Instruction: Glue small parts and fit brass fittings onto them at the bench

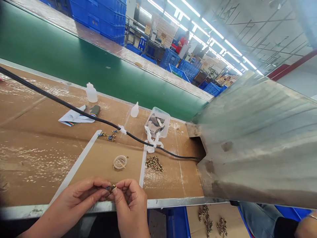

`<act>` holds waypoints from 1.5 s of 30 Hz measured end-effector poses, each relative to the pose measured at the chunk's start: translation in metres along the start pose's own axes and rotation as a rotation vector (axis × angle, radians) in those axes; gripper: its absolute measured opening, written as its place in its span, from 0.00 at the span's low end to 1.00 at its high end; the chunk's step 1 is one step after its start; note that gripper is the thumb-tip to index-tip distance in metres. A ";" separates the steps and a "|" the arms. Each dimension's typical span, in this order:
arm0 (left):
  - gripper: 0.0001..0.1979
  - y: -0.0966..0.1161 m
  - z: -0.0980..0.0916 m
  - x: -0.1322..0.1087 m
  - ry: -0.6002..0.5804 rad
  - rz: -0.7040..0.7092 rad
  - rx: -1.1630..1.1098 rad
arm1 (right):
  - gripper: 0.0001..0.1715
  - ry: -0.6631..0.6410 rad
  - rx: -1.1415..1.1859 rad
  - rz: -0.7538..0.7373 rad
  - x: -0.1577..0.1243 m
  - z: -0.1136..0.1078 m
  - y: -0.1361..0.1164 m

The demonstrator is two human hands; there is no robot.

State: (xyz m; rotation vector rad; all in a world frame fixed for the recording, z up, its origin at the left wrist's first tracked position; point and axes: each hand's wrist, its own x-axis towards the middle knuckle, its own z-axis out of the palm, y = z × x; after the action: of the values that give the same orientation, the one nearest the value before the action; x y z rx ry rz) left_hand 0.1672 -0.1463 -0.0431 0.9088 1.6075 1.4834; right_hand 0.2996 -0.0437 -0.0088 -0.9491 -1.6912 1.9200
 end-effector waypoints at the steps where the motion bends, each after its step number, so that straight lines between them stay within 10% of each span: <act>1: 0.07 0.000 0.000 0.000 0.000 -0.009 -0.012 | 0.18 0.002 0.010 0.011 0.000 0.000 0.000; 23: 0.04 0.009 0.001 0.002 0.004 -0.010 -0.171 | 0.10 -0.006 -0.136 -0.049 -0.001 -0.001 -0.004; 45: 0.06 0.003 -0.003 0.000 -0.047 0.229 0.311 | 0.09 -0.011 -0.274 -0.064 -0.002 -0.011 0.001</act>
State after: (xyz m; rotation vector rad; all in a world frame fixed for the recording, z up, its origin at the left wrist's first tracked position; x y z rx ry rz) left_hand 0.1643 -0.1475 -0.0403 1.3300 1.7764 1.3694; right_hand 0.3088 -0.0379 -0.0095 -0.9690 -2.0021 1.6840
